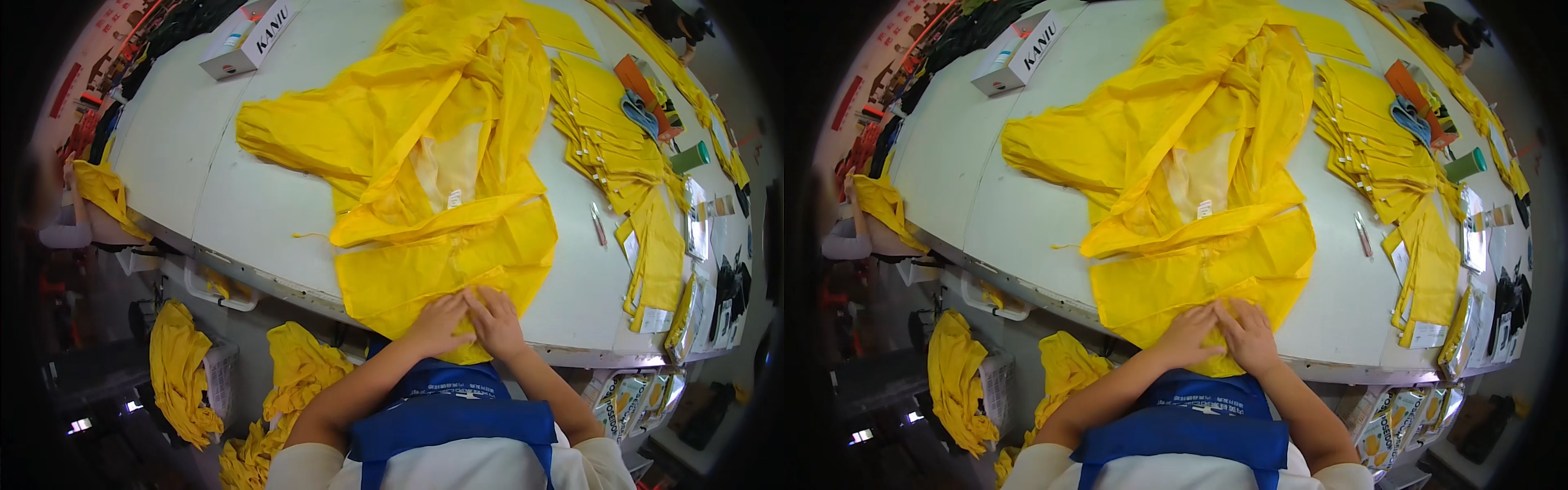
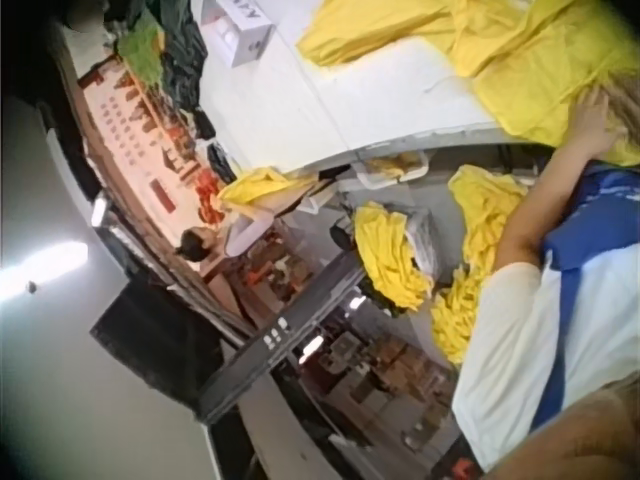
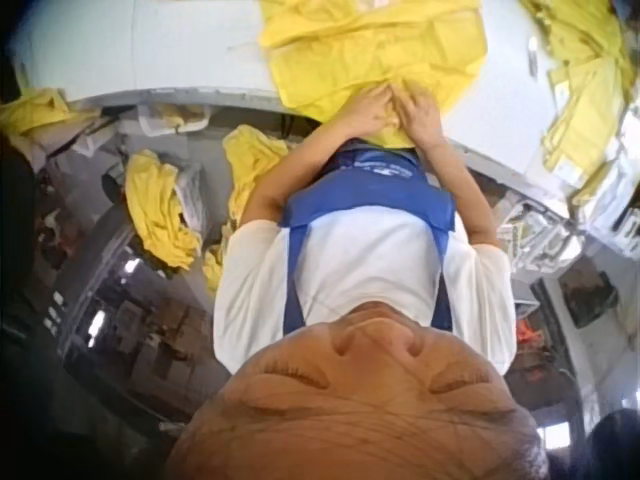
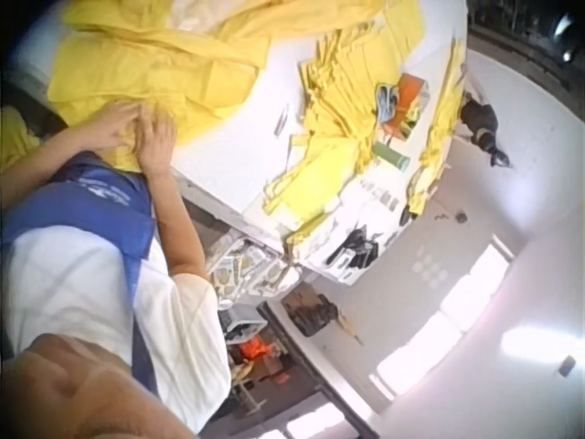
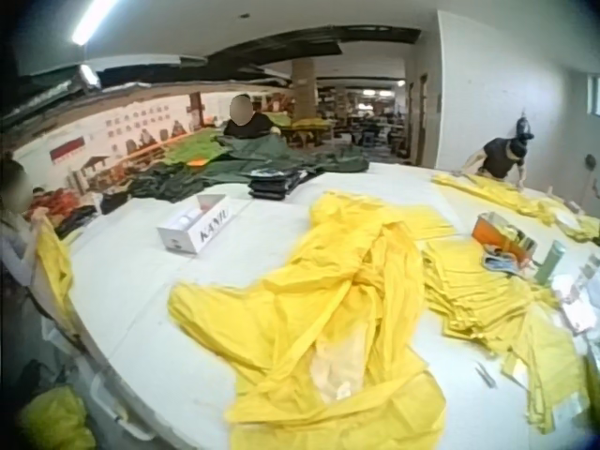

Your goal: The person folds multiple yellow garments on a large white table. They smooth and align each item, fold sleeves and sides, then stack the folded pieces. Other workers are visible in the background handling similar items.

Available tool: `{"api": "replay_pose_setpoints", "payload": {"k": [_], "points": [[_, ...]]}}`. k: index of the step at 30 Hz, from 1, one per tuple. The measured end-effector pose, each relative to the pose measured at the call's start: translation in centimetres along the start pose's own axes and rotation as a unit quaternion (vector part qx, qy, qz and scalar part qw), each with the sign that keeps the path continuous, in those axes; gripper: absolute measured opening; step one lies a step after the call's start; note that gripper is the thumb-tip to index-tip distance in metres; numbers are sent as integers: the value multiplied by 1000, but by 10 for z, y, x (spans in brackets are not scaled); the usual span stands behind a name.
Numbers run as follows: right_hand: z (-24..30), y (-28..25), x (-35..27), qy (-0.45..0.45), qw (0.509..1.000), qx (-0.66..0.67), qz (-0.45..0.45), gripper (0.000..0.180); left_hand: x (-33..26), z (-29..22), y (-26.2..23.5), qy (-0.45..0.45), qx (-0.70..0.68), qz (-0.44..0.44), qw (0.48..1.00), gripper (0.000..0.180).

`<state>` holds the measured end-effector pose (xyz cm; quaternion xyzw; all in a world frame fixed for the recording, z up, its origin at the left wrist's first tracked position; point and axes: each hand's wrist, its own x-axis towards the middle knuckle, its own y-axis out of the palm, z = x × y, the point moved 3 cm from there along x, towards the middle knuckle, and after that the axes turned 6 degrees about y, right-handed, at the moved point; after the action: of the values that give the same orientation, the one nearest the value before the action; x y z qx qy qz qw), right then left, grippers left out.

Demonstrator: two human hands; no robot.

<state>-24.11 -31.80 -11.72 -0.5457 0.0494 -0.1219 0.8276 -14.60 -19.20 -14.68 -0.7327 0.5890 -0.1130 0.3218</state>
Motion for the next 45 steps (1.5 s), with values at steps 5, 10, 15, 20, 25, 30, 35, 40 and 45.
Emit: {"api": "replay_pose_setpoints", "payload": {"k": [5, 10, 15, 20, 25, 30, 35, 40, 45], "points": [[-7, 11, -7, 78, 995, -21, 65, 59, -94, 36, -60, -161, 138, -371, 904, 63], [30, 22, -1, 96, 988, -2, 119, 66, -126, 66, -26, -337, -342, -469, 742, 59], [35, 27, -8, 72, 993, -36, 88, 63, -108, 42, -60, -256, -469, -453, 714, 28], [22, 55, -29, 37, 990, -32, 132, 60, -24, -65, -65, 16, -96, -206, 974, 15], [12, 24, -30, -34, 970, 199, 134, 45, 62, -21, -1, 101, -24, -156, 982, 35], [-85, -22, -24, 324, 907, 189, -190, 38, 48, -18, -2, 86, 257, -125, 954, 55], [-111, -26, 33, 370, 576, 726, -68, 38, 55, -12, -15, -2, 233, -100, 967, 78], [-29, -36, 54, -100, 986, 116, 61, 44, 54, 4, -18, 11, 131, -94, 987, 79], [-45, -24, 49, -91, 973, -13, 213, 41, 22, 29, -44, -7, -263, -332, 906, 63]]}}
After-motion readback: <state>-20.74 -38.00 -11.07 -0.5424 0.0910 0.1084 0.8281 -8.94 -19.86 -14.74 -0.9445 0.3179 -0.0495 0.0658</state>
